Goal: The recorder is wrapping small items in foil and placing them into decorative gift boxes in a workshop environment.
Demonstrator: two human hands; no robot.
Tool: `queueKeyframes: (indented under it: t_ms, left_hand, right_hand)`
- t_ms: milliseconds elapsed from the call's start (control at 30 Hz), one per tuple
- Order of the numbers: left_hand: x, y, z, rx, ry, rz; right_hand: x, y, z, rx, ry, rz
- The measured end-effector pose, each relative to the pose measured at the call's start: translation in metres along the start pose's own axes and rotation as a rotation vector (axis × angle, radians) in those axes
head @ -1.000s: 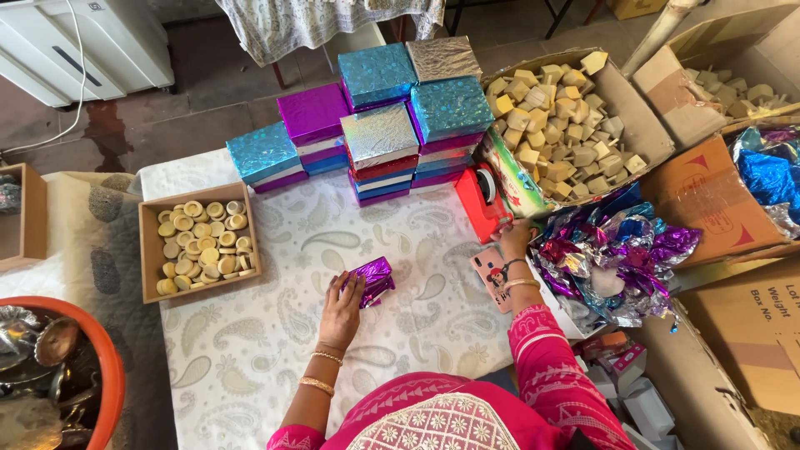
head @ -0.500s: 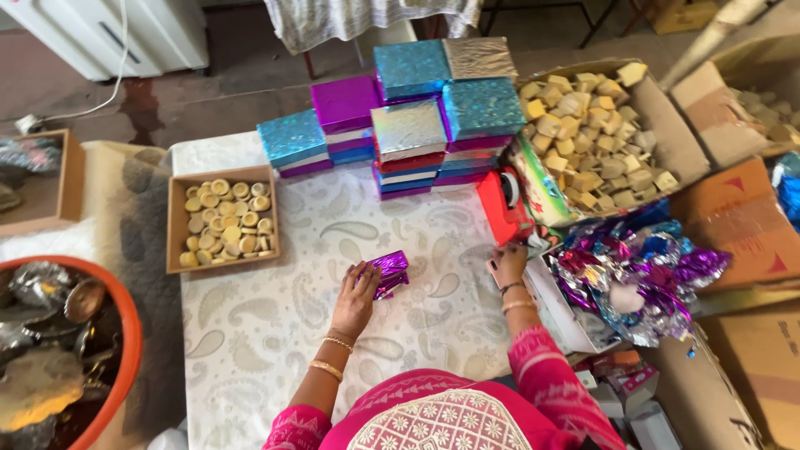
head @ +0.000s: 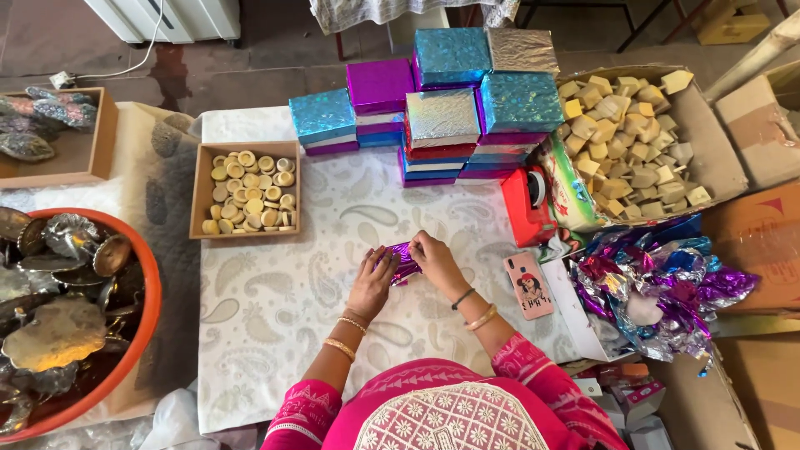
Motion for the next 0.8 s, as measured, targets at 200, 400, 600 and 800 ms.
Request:
queueKeyframes:
  t_ms: [200,400,600,800]
  left_hand:
    - [0.001,-0.002,0.000,0.002,-0.001,-0.015]
    - [0.001,-0.001,0.001,-0.008,0.000,-0.023]
    - [0.001,0.002,-0.001,-0.007,0.015,-0.004]
    - [0.000,0.003,0.000,-0.019,0.006,0.000]
  right_hand:
    - [-0.008,-0.001,0.010,-0.068,0.021,-0.137]
    - [-0.010,-0.005,0.014,-0.111,0.014,-0.137]
    - [-0.033,-0.019,0.022,-0.205,0.198,-0.047]
    - [-0.019,-0.014,0.021,-0.222,0.193,-0.057]
Point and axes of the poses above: each hand's wrist, its own z-axis towards the middle knuckle, its own y-axis out of the palm, x = y × z, the point moved 1 cm from there along z, towards the middle knuckle, and after that the axes turned 14 degrees about -y, right-handed, at the moved point
